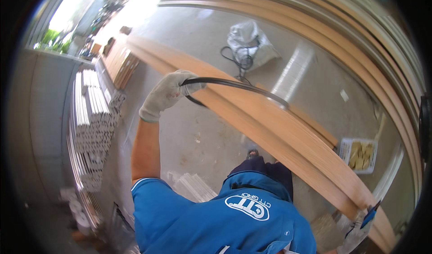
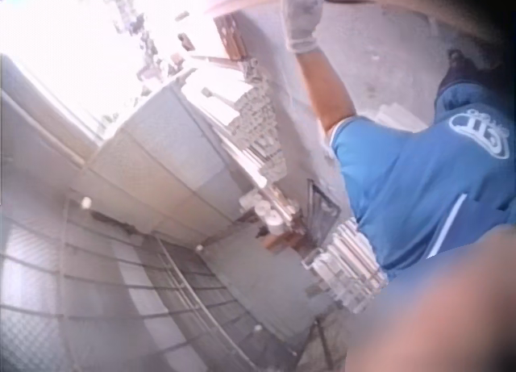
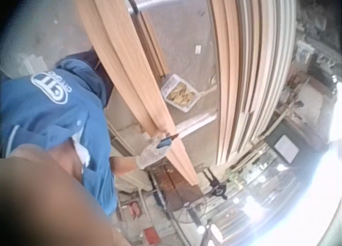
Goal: The person inserts a black rubber seal into a groove on a wooden plank using a blue plastic tool. They repeatedly tap the tool to push the seal along the groove, then flip the plank to work on the opposite side.
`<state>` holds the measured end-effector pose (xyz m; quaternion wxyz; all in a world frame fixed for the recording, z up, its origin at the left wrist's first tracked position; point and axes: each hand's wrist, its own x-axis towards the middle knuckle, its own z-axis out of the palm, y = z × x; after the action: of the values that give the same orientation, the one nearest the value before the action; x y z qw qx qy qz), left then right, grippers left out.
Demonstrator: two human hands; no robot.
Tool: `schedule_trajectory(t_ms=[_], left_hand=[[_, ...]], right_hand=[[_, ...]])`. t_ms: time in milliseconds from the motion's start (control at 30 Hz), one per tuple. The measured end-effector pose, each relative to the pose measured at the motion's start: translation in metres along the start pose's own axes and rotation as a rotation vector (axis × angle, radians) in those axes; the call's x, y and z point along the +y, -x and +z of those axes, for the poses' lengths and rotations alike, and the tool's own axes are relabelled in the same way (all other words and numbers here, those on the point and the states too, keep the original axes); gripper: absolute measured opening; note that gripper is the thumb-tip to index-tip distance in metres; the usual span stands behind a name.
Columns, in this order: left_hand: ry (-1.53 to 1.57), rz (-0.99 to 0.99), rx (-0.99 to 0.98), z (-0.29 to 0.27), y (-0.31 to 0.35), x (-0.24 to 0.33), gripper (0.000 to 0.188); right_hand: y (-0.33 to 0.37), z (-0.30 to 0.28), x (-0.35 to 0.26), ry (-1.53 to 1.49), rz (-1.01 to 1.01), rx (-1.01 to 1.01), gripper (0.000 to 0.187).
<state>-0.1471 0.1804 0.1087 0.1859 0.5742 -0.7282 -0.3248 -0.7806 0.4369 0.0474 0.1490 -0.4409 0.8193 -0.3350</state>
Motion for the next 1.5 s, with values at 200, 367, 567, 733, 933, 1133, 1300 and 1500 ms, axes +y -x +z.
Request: schedule_trajectory(t_ms=[200,367,567,733,933,1133,1300,1500], left_hand=[[0.075,-0.418,0.373,-0.045,0.096,-0.102,0.036],[0.345,-0.458,0.887,-0.060,0.124,-0.167,0.023],[0.472,-0.597,1.181,-0.094,0.114,-0.224,0.045],[0.644,-0.581,1.325,-0.118,0.104,-0.257,0.066],[0.465,-0.628,1.328,-0.170,0.081,-0.340,0.069],[0.458,-0.433,1.377,-0.289,0.020,-0.493,0.074],[0.676,-0.233,1.330,-0.384,-0.059,-0.539,0.074],[0.445,-0.145,1.192,-0.426,-0.140,-0.502,0.072]], right_hand=[[-0.034,0.046,-0.009,-0.211,-0.104,-0.107,0.047],[-0.035,0.095,-0.088,-0.157,-0.281,-0.156,0.038],[-0.045,0.121,-0.149,-0.115,-0.433,-0.260,0.028],[-0.075,0.114,-0.172,-0.029,-0.453,-0.206,0.028],[-0.090,0.126,-0.203,-0.007,-0.526,-0.073,0.031],[-0.056,0.170,-0.257,0.212,-0.426,-0.052,0.033],[0.005,0.221,-0.285,0.017,-0.273,-0.045,0.032],[0.044,0.240,-0.337,-0.126,-0.167,-0.022,0.033]])
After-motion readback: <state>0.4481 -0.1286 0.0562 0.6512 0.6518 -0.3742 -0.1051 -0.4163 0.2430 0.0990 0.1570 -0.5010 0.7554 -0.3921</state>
